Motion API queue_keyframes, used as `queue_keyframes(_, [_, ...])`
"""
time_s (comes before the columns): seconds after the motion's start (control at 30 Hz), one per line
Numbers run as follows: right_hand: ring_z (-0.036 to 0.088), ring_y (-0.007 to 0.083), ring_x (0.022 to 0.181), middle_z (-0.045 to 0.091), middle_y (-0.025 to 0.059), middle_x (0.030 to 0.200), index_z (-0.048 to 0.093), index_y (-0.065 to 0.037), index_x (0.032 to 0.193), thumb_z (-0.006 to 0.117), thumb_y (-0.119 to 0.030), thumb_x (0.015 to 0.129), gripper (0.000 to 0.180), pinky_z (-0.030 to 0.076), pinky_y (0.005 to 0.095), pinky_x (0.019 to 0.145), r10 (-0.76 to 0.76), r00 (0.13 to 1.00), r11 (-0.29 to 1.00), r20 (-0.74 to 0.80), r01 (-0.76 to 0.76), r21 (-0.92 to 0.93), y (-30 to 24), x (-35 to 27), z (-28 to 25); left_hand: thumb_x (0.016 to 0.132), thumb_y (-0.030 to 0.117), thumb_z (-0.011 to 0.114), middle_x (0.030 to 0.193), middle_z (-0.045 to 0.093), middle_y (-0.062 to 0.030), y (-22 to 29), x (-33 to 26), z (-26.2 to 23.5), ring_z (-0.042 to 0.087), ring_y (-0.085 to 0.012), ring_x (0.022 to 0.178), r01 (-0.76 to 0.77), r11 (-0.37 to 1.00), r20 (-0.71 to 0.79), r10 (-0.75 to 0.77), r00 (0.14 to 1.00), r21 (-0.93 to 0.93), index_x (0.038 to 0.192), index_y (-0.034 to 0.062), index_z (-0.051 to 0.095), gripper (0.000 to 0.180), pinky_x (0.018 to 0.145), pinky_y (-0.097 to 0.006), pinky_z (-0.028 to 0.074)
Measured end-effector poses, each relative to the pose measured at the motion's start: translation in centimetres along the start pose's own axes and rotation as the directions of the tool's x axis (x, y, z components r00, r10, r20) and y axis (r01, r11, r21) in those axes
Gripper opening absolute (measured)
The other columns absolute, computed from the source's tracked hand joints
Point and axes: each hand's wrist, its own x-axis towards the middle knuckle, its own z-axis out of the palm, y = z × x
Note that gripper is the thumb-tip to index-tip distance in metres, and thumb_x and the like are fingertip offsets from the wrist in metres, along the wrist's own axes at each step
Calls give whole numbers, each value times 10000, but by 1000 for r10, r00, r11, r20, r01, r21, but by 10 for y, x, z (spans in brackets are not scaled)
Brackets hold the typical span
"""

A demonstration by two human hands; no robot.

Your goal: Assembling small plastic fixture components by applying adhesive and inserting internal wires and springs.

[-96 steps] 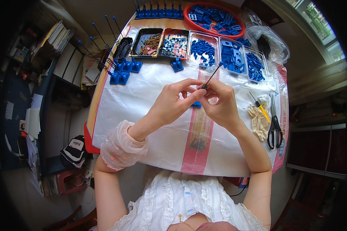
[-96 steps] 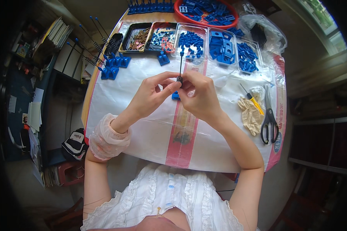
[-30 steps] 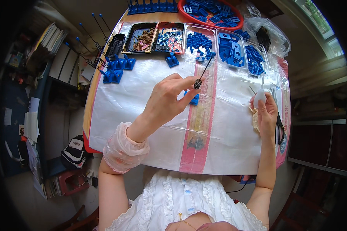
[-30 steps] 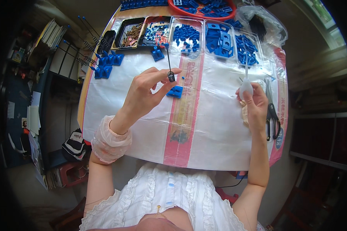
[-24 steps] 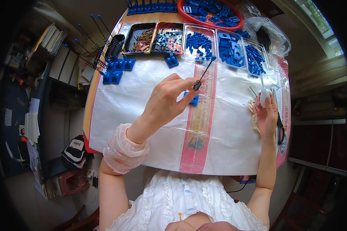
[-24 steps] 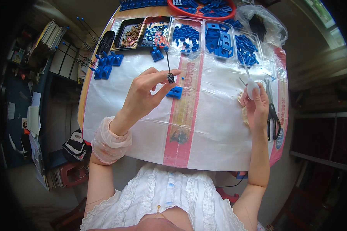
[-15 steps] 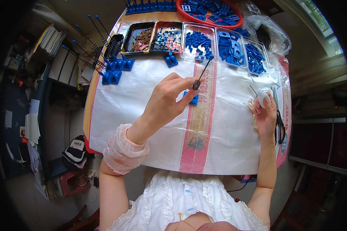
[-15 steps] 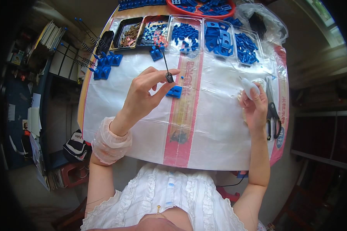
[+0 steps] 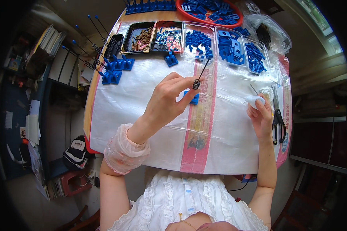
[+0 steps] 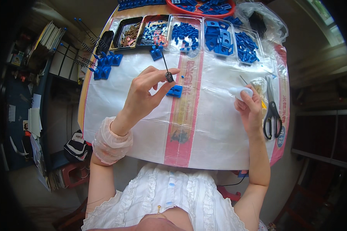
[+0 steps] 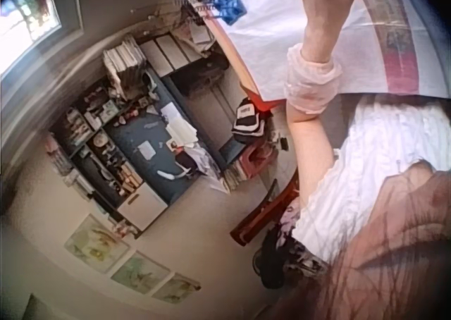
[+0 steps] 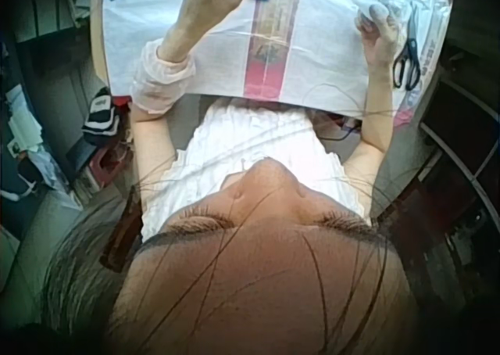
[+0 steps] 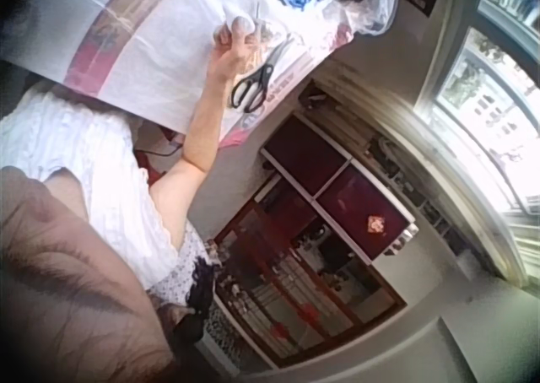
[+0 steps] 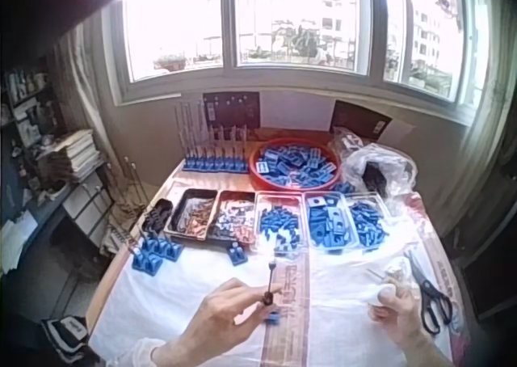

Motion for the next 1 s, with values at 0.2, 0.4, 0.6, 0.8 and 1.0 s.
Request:
queue_keyframes(0.2, [402,30,643,507,-51,770,559,-115,1044,666,-182,1005,132,312,228,591,49,999,999,17,-49,11,5,-1,2,880,38,799,906,767,-41,-2,-2,0,583,-172,757,12,1000,22,-12,1000,6,1200,99,778,327,601,-306,472])
queue_keyframes(0.4, [389,23,632,485,-66,742,602,-115,1042,681,-232,1013,144,301,217,573,142,990,990,-1,-142,22,7,0,8,876,22,799,915,775,-31,-3,-1,3,572,-162,740,-21,1000,-2,22,1000,13,1176,92,789,308,564,-289,450])
queue_keyframes(0.6, [373,16,622,454,-85,717,613,-130,1008,685,-251,1008,141,274,205,546,268,963,963,-11,-268,-17,-6,10,14,879,21,797,924,777,-30,-4,-2,2,570,-161,743,-2,999,19,2,1000,35,1168,94,791,298,573,-284,454])
queue_keyframes(0.8, [372,18,623,455,-82,729,599,-150,984,686,-221,990,112,273,208,537,300,954,953,-10,-301,-25,-14,23,26,887,52,788,854,737,-62,-3,-1,3,600,-205,783,-3,1000,34,2,999,20,1197,74,766,312,634,-334,495])
queue_keyframes(1.0, [377,10,622,457,-86,738,603,-140,1006,696,-225,981,128,265,205,529,319,948,948,-7,-319,8,-2,27,30,892,42,790,1016,782,-27,-2,-1,2,594,-170,781,8,1000,27,-9,1000,21,1111,67,784,220,601,-291,478])
